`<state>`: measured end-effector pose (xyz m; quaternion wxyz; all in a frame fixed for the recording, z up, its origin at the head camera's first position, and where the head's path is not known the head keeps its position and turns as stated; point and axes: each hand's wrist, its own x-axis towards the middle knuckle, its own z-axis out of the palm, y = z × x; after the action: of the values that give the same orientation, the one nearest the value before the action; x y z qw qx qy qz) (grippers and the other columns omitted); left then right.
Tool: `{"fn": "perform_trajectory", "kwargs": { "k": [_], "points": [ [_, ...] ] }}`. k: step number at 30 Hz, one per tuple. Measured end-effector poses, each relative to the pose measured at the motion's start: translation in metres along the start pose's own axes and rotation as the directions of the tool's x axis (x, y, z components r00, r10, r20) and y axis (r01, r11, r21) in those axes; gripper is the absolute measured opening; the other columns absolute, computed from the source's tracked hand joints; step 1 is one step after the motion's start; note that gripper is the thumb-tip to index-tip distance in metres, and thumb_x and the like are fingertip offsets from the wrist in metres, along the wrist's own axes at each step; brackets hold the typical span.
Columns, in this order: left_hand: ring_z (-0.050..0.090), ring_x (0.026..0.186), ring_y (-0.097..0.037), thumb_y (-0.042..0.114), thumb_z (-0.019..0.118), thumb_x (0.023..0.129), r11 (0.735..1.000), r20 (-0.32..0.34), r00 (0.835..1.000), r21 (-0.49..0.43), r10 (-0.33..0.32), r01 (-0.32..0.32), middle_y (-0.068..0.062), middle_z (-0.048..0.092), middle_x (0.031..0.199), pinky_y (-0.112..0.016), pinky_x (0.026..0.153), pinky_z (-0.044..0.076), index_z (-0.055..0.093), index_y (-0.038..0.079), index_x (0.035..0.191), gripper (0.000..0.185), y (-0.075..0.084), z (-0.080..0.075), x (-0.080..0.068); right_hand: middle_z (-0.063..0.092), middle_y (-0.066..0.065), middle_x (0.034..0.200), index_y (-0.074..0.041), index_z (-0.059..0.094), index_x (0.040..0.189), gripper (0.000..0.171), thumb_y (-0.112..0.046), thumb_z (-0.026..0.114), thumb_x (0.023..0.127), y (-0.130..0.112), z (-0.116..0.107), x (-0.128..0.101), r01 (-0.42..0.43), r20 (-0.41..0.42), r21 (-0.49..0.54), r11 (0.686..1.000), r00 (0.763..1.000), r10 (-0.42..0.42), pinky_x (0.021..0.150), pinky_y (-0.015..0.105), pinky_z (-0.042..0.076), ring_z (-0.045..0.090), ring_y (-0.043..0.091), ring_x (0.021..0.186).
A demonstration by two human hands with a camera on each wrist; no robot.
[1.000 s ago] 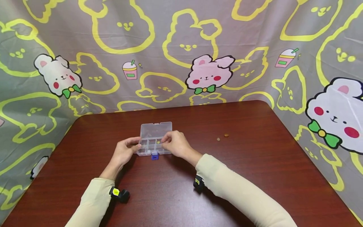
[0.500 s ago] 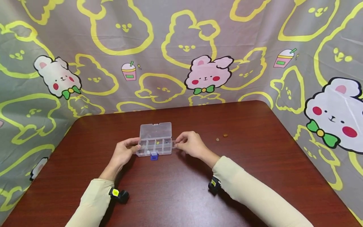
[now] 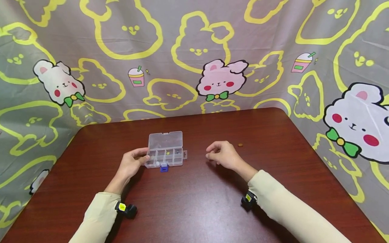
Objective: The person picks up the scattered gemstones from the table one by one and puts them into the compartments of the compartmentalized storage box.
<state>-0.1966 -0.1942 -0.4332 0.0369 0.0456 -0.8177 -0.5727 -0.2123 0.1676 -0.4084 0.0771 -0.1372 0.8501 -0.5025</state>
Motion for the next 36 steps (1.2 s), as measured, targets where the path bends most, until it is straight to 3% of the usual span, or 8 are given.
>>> {"fn": "perform_trajectory", "kwargs": {
  "k": [5,11,22,36],
  "points": [
    [0.066,0.082,-0.015,-0.004,0.067,0.091,1.0,-0.004,1.0,0.011,-0.011,0.011,-0.024,0.067,0.119,-0.018,0.067,0.052,0.067,-0.005,0.124,0.033,0.0,0.0,0.001,0.065,0.006,0.078,0.001,0.071,0.105,0.021,-0.007,0.075,0.086,0.009,-0.015,-0.008,-0.037,-0.007,-0.001,0.999,0.999,0.037,0.038,0.027,0.039,0.054,0.023,0.051],
    [0.065,0.08,-0.014,-0.004,0.067,0.091,1.0,0.0,1.0,0.008,-0.005,0.005,-0.024,0.067,0.119,-0.019,0.067,0.052,0.067,-0.005,0.124,0.033,-0.001,-0.001,0.001,0.065,0.008,0.08,0.001,0.069,0.11,0.025,-0.006,0.075,0.087,0.019,-0.028,-0.013,-0.025,-0.033,-0.03,0.999,0.999,0.024,0.037,0.028,0.04,0.054,0.025,0.052],
    [0.065,0.08,-0.013,-0.004,0.067,0.091,1.0,0.006,1.0,-0.009,0.002,-0.002,-0.026,0.066,0.119,-0.018,0.067,0.051,0.066,-0.007,0.124,0.033,-0.001,-0.002,0.001,0.063,0.009,0.084,0.0,0.069,0.111,0.028,-0.006,0.077,0.086,0.033,-0.05,-0.017,-0.056,-0.095,-0.111,0.992,0.994,0.046,0.039,0.031,0.042,0.056,0.022,0.055],
    [0.065,0.078,-0.013,-0.006,0.066,0.091,1.0,0.005,1.0,-0.018,0.01,-0.01,-0.027,0.066,0.119,-0.017,0.066,0.051,0.066,-0.008,0.124,0.033,-0.001,-0.001,0.001,0.062,0.007,0.081,0.0,0.069,0.107,0.024,-0.004,0.076,0.084,0.048,-0.06,-0.014,-0.084,-0.13,-0.172,0.981,0.99,0.062,0.041,0.031,0.044,0.056,0.019,0.055]
  ]
}}
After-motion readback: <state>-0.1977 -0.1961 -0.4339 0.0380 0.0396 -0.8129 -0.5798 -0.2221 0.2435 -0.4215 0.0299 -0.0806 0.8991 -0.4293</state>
